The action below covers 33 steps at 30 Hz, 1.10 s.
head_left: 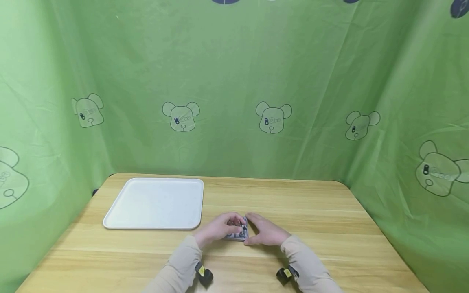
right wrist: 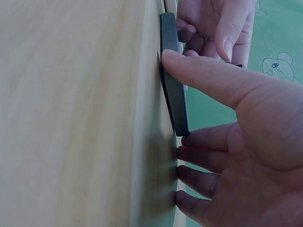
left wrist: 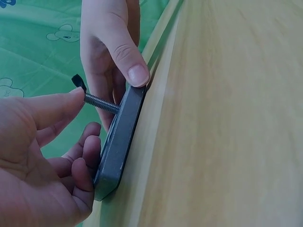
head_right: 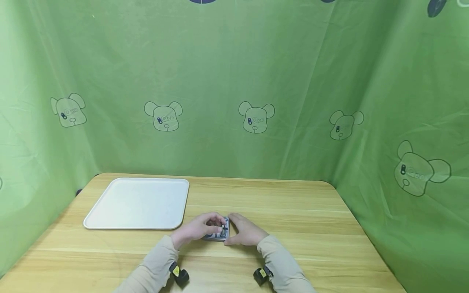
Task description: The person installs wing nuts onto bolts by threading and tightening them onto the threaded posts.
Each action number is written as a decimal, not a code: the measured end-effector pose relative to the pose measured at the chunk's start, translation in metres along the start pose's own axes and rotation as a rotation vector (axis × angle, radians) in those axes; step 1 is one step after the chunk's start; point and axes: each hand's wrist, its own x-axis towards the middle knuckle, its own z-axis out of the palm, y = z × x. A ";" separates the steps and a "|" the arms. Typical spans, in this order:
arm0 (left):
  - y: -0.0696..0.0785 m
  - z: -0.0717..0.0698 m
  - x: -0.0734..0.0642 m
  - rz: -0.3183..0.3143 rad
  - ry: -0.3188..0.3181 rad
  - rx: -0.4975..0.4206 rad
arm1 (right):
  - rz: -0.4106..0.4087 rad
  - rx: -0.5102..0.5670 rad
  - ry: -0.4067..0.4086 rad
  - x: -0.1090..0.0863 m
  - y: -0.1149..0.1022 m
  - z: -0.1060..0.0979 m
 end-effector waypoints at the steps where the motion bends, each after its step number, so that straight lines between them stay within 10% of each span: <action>1: 0.000 0.000 0.000 -0.003 0.003 -0.003 | -0.005 0.000 0.001 0.000 0.000 0.000; 33: 0.002 -0.002 -0.001 -0.049 0.022 -0.026 | 0.022 0.028 0.000 0.003 0.003 0.002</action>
